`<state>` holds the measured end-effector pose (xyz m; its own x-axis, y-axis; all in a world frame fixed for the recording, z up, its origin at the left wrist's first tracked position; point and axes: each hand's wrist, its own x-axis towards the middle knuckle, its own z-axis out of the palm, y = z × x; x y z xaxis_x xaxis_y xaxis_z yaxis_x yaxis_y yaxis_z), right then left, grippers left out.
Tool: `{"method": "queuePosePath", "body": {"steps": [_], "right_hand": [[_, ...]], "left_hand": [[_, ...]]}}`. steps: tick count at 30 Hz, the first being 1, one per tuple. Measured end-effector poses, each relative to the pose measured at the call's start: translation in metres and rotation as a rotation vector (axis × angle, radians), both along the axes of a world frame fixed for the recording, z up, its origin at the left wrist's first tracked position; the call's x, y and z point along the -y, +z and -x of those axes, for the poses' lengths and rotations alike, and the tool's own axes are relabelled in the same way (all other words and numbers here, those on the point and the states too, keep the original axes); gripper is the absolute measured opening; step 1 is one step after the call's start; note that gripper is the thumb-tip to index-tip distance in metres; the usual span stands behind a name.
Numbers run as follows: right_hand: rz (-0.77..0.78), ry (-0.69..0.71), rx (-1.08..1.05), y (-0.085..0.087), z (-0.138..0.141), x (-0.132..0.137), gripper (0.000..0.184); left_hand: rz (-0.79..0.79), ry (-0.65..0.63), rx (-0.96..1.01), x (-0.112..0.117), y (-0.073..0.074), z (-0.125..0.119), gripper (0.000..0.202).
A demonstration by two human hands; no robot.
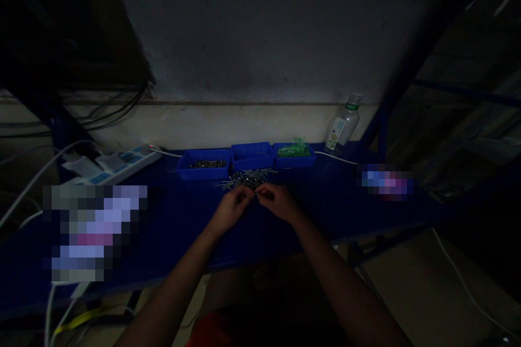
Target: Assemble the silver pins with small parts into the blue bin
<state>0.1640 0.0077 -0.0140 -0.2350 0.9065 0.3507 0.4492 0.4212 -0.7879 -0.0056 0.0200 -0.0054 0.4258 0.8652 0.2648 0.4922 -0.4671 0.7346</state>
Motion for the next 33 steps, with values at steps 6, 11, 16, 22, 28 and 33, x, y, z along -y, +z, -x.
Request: {"method": "queuePosePath", "body": {"steps": [6,11,16,22,28,33], "right_hand": [[-0.02,0.015,0.125,-0.006,0.002,-0.003,0.011],[-0.056,0.012,0.059,-0.003,0.0,-0.002,0.015],[-0.066,0.052,-0.02,0.0,-0.003,-0.004,0.021],[-0.132,-0.43,0.038,-0.009,-0.009,-0.015,0.025],[-0.099,-0.411,0.348,-0.015,-0.006,-0.017,0.034],[-0.115,-0.445,0.363,-0.016,-0.005,-0.018,0.022]], "left_hand": [[-0.124,-0.062,-0.023,0.007,0.006,-0.003,0.017],[-0.128,0.005,0.019,0.004,0.005,-0.002,0.018],[-0.062,-0.022,0.027,0.006,0.003,-0.004,0.022],[-0.136,0.153,-0.017,-0.001,0.019,0.006,0.025],[-0.315,0.628,-0.183,-0.049,0.047,0.044,0.029],[-0.401,0.566,-0.239,-0.036,0.044,0.032,0.033]]}}
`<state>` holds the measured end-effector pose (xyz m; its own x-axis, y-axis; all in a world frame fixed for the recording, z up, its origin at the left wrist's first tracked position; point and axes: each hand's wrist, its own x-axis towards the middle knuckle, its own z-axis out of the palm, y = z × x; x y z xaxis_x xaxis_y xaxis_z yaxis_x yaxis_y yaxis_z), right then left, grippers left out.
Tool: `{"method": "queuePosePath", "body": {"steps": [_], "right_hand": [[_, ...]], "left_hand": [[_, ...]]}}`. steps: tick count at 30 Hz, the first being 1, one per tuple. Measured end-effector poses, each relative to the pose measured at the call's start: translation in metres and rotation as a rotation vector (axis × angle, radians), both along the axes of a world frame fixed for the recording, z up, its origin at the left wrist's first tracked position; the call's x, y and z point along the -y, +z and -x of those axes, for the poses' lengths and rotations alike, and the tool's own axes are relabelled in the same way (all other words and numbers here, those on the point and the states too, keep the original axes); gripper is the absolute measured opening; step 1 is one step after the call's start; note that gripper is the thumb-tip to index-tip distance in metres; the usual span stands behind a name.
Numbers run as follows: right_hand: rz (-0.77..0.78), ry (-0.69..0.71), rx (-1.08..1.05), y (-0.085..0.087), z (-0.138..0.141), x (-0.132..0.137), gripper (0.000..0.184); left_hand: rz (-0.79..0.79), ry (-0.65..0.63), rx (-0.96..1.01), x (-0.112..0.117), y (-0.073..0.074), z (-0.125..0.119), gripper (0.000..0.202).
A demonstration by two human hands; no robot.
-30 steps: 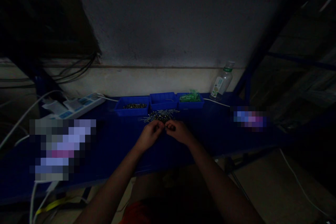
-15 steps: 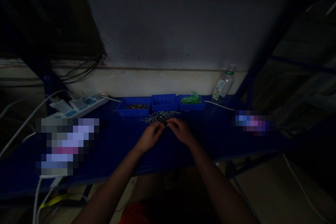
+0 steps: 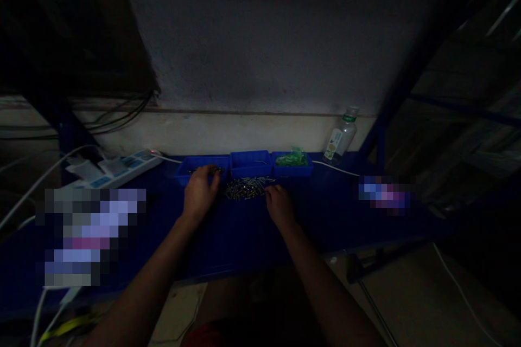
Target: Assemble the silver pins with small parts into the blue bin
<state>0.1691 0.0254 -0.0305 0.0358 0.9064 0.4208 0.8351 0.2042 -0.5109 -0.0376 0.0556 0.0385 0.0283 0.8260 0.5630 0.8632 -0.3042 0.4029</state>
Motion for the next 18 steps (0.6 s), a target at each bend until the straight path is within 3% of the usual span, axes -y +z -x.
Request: {"method": "queuePosePath", "body": {"steps": [3,5,7,11,18], "right_hand": [[-0.009,0.001,-0.014,0.005,0.0,0.004,0.018],[-0.061,0.017,-0.05,0.01,0.0,0.008,0.019],[-0.074,0.117,-0.086,0.013,0.001,0.011,0.019],[0.043,0.345,-0.124,0.011,0.002,0.013,0.017],[0.083,0.403,-0.198,0.014,0.002,0.014,0.016]], "left_hand": [[0.13,-0.259,-0.03,0.024,-0.018,-0.021,0.027],[0.213,-0.356,-0.015,0.035,-0.03,-0.03,0.026],[0.251,-0.393,0.026,0.04,-0.038,-0.033,0.028],[0.302,-0.463,0.062,0.039,-0.041,-0.031,0.029],[0.307,-0.563,-0.009,0.037,-0.041,-0.032,0.023]]}}
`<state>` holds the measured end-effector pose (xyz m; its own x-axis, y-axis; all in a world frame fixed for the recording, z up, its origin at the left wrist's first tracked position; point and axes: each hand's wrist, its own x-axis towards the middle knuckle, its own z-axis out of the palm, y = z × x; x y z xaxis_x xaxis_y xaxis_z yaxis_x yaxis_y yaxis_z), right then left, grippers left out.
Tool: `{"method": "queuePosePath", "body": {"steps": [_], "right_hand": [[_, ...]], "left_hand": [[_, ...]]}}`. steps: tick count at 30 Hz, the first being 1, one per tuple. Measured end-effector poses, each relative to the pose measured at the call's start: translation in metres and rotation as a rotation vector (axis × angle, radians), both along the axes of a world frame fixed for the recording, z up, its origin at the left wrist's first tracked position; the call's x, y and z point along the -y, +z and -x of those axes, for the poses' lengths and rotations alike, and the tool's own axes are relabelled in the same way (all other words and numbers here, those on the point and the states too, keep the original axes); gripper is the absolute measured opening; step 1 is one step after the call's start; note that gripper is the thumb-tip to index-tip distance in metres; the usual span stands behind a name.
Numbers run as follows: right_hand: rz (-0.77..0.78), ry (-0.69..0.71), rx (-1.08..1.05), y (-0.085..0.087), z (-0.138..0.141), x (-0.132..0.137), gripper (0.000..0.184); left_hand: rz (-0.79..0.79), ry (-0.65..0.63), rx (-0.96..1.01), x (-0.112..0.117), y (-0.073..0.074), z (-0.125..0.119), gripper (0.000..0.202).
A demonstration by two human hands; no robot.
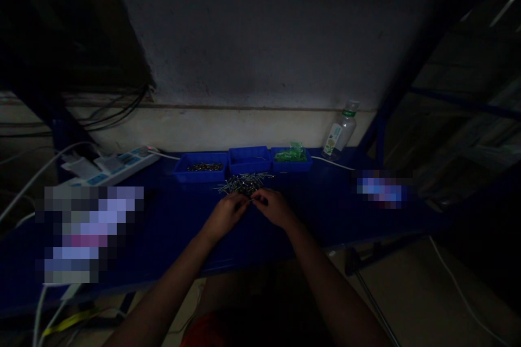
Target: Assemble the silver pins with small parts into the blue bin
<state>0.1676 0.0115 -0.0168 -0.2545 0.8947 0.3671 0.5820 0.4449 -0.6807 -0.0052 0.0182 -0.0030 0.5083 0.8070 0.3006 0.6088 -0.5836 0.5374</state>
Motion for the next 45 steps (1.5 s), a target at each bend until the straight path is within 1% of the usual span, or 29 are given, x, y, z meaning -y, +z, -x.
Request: {"method": "queuePosePath", "body": {"steps": [3,6,11,14,17,21,27,32,38,45], "right_hand": [[0.016,0.01,-0.042,0.005,0.0003,0.0022,0.017],[0.016,0.004,-0.066,0.0074,0.0014,0.0036,0.017],[0.023,0.018,-0.011,0.0034,0.002,0.0031,0.016],[0.065,0.029,-0.053,-0.0002,0.0015,0.0023,0.012],[0.077,0.033,-0.119,-0.001,0.0011,0.0027,0.015],[0.065,0.048,-0.133,0.0011,0.0012,0.0043,0.018],[0.011,0.049,-0.136,0.0029,0.0013,0.0051,0.015],[0.006,0.033,-0.143,0.0059,0.0026,0.0082,0.019],[-0.054,0.011,-0.137,0.0058,0.004,0.0094,0.023],[-0.033,0.008,-0.113,0.0072,0.0049,0.0096,0.024]], "left_hand": [[0.011,-0.029,-0.002,0.0012,0.0027,-0.0002,0.024],[0.005,-0.031,0.012,0.0031,0.0059,-0.0001,0.024],[0.003,-0.034,0.01,0.0051,0.0064,-0.0006,0.026],[0.016,-0.028,0.028,0.0056,0.006,-0.0011,0.026],[0.02,-0.02,0.055,0.006,0.0061,-0.0009,0.026],[0.013,-0.03,0.07,0.0059,0.0059,0.0,0.025],[0.056,-0.016,0.101,0.0055,0.0057,0.0001,0.026],[0.111,-0.046,0.135,0.0035,0.0051,0.0004,0.027],[0.155,-0.098,0.167,-0.0012,0.0018,0.0024,0.027],[0.199,-0.099,0.189,0.0018,0.003,0.0024,0.029]]}}
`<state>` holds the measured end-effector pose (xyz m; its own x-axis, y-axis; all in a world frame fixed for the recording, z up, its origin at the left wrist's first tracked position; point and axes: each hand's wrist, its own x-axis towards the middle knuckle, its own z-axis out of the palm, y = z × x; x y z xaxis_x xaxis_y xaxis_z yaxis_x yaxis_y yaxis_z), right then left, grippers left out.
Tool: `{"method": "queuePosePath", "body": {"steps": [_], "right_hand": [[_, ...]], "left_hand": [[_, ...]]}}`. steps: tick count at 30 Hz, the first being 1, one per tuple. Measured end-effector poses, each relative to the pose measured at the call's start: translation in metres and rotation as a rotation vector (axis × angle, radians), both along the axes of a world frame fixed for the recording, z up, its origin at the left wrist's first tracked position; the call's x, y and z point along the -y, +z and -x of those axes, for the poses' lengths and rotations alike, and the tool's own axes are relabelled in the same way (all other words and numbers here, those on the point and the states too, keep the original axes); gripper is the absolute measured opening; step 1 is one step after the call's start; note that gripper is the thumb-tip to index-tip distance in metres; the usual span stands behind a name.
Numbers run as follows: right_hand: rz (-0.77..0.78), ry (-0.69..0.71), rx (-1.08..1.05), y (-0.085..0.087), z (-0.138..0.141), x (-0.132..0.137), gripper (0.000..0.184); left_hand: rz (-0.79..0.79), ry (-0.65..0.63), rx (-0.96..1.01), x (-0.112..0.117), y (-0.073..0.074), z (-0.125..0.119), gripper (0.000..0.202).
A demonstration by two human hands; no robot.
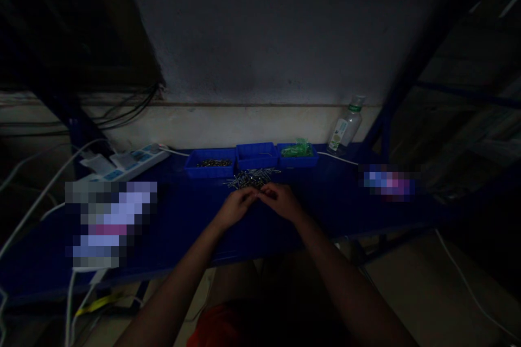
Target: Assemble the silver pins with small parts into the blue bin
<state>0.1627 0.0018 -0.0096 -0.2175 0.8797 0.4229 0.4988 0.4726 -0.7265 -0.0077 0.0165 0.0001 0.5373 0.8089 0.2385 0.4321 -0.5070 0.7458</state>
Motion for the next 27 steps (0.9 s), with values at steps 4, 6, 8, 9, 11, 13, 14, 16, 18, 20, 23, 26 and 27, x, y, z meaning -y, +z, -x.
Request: {"method": "queuePosePath", "body": {"steps": [4,6,8,9,11,13,14,16,18,20,23,26,27], "right_hand": [[-0.015,-0.002,0.003,-0.0005,-0.0012,-0.001,0.021],[-0.009,0.007,0.013,-0.0022,-0.0016,-0.0019,0.02],[0.007,0.041,0.048,-0.0041,-0.0016,-0.0025,0.017],[0.014,0.061,0.075,-0.0049,-0.0014,-0.0028,0.015],[0.024,0.075,0.123,-0.0065,-0.0009,-0.0033,0.011],[0.033,0.059,0.141,-0.0078,-0.0004,-0.0039,0.009],[0.036,0.054,0.132,-0.0083,-0.0002,-0.0044,0.009],[0.041,0.054,0.089,-0.0091,-0.0002,-0.0054,0.011],[0.048,0.043,0.029,-0.0093,-0.0005,-0.0064,0.013],[0.052,0.009,-0.03,-0.0087,-0.0009,-0.007,0.015],[0.05,0.007,-0.075,-0.0069,-0.001,-0.0068,0.016],[0.036,0.055,-0.082,-0.0053,-0.0003,-0.0047,0.015],[0.032,0.071,-0.082,-0.0048,0.0,-0.0038,0.015]], "left_hand": [[-0.019,0.056,0.03,0.0004,0.0012,-0.0003,0.028],[-0.052,0.094,0.042,0.0007,0.0013,-0.0003,0.026],[-0.1,0.111,0.025,0.0015,0.0011,-0.0005,0.023],[-0.126,0.109,0.002,0.002,0.0008,-0.0007,0.022],[-0.172,0.093,-0.051,0.0031,0.0004,-0.001,0.018],[-0.2,0.091,-0.087,0.004,0.0004,-0.0012,0.016],[-0.208,0.095,-0.093,0.0044,0.0008,-0.0013,0.015],[-0.217,0.111,-0.084,0.0047,0.0018,-0.0011,0.015],[-0.21,0.121,-0.063,0.0045,0.0027,-0.0008,0.015],[-0.181,0.121,-0.046,0.0036,0.0025,-0.0003,0.014],[-0.112,0.084,-0.052,0.0012,-0.0005,0.0011,0.014],[-0.057,0.053,-0.087,-0.0011,-0.0046,0.0024,0.016],[-0.048,0.051,-0.1,-0.0015,-0.0056,0.0026,0.016]]}}
